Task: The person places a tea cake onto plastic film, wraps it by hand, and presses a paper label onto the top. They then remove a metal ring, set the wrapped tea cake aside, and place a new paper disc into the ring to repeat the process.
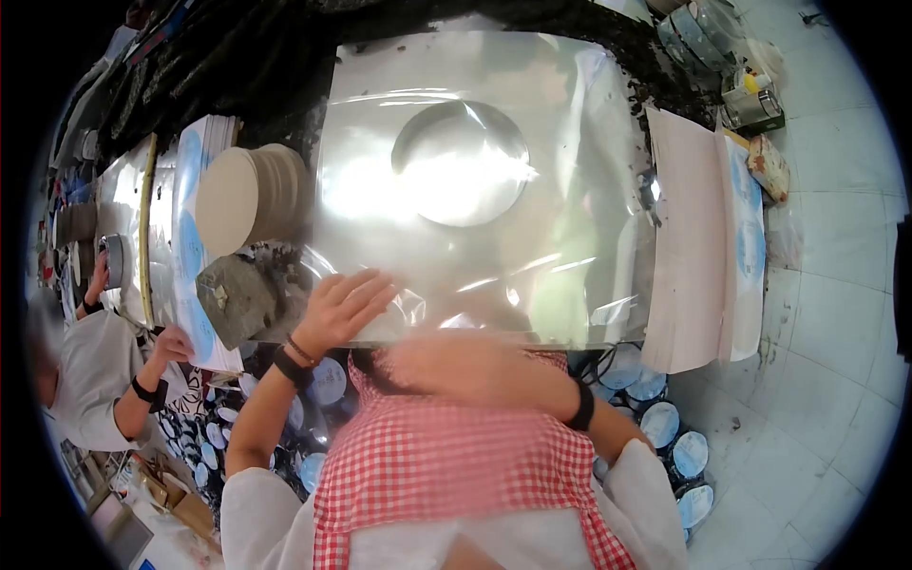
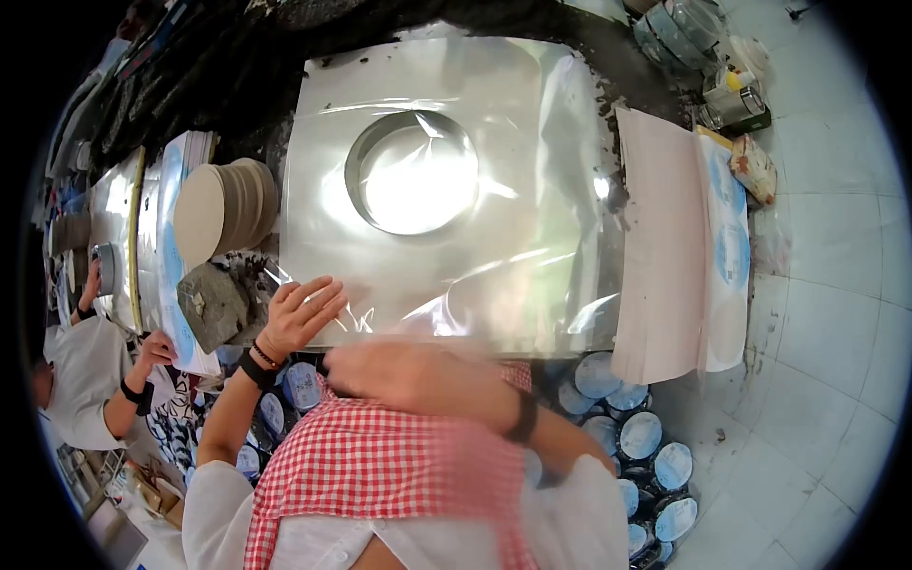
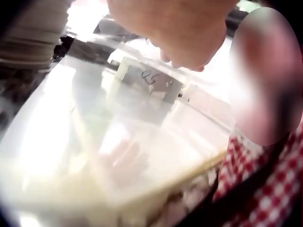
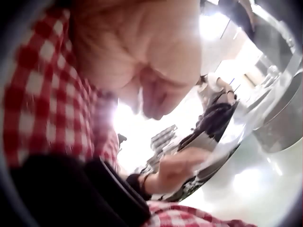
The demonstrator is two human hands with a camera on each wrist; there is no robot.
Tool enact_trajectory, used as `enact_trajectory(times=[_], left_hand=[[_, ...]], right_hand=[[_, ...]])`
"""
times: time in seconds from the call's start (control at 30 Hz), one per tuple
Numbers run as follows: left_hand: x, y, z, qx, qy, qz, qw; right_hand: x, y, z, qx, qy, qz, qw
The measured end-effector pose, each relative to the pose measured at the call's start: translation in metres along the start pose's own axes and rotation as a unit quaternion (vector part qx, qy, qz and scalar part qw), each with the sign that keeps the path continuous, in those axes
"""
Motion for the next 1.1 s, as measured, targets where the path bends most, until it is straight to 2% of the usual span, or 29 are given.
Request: enact_trajectory(times=[0.03,0.07,0.13,0.17,0.23,0.27,0.33,0.37,0.4,0.43,0.47,0.5,0.53,0.6,0.67,0.77,0.87,0.93,1.0,1.03,1.07,1.1], left_hand=[[-0.011,0.006,-0.018,0.006,-0.070,0.005,0.998],[-0.018,0.011,-0.023,0.040,-0.103,-0.016,0.994],[-0.027,0.019,-0.025,0.113,-0.165,-0.053,0.978],[-0.017,0.021,-0.016,0.141,-0.214,-0.093,0.962],[0.013,-0.006,-0.008,0.160,-0.163,-0.052,0.972],[0.026,-0.021,-0.008,0.168,-0.140,-0.029,0.975],[0.044,-0.085,-0.032,0.352,-0.027,0.022,0.935],[0.047,-0.105,-0.041,0.378,-0.035,0.063,0.923],[0.050,-0.124,-0.048,0.403,-0.044,0.103,0.908],[0.050,-0.138,-0.050,0.428,-0.052,0.141,0.891],[0.046,-0.141,-0.051,0.411,-0.094,0.135,0.897],[0.042,-0.139,-0.056,0.392,-0.138,0.128,0.901],[0.039,-0.136,-0.060,0.372,-0.181,0.121,0.902],[0.045,-0.131,-0.050,0.369,-0.241,0.163,0.882],[0.052,-0.128,-0.044,0.375,-0.281,0.172,0.867],[0.062,-0.125,-0.042,0.327,-0.233,0.220,0.889],[0.100,-0.129,-0.067,0.429,-0.136,0.215,0.867],[0.132,-0.123,-0.092,0.495,-0.004,0.381,0.781],[0.152,-0.112,-0.069,0.654,0.192,0.270,0.680],[0.146,-0.103,-0.059,0.702,0.224,0.249,0.629],[0.128,-0.096,-0.046,0.684,0.247,0.216,0.651],[0.097,-0.085,-0.029,0.654,0.290,0.142,0.684]], right_hand=[[0.017,-0.012,-0.004,-0.015,0.003,-0.017,1.000],[0.028,-0.015,-0.009,-0.028,0.006,-0.037,0.999],[0.035,0.019,-0.035,-0.182,0.050,-0.155,0.970],[0.035,0.027,-0.047,-0.164,-0.008,-0.154,0.974],[0.044,0.044,-0.061,-0.118,-0.122,-0.155,0.973],[0.068,0.051,-0.047,-0.199,-0.185,-0.083,0.959],[0.125,0.048,0.003,-0.355,-0.298,0.063,0.884],[0.139,0.052,0.036,-0.277,-0.246,-0.062,0.927],[0.150,0.062,0.070,-0.193,-0.186,-0.185,0.945],[0.150,0.076,0.112,-0.122,-0.169,-0.236,0.949],[0.145,0.090,0.161,-0.049,-0.149,-0.285,0.946],[0.135,0.115,0.206,-0.029,-0.131,-0.282,0.950],[0.122,0.136,0.253,0.029,-0.115,-0.313,0.942],[0.088,0.169,0.341,0.077,-0.097,-0.339,0.932],[0.048,0.196,0.403,0.216,0.051,-0.336,0.915],[0.000,0.208,0.458,0.144,0.044,-0.365,0.919],[-0.039,0.229,0.493,0.086,0.048,-0.326,0.940],[-0.039,0.225,0.491,0.136,0.099,-0.320,0.932],[-0.024,0.216,0.491,0.165,0.106,-0.380,0.904],[-0.015,0.211,0.488,0.178,0.106,-0.410,0.888],[-0.001,0.204,0.478,0.249,0.196,-0.446,0.837],[0.013,0.198,0.473,0.277,0.207,-0.459,0.818]])
Point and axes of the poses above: each hand's wrist, its own z-axis towards the middle knuckle, its own x-axis out of the back of the hand, y = z × x, the point moved 3 cm from there along z, towards the middle knuckle, and after that the axes turned 8 degrees about z, right-handed, at the moved point
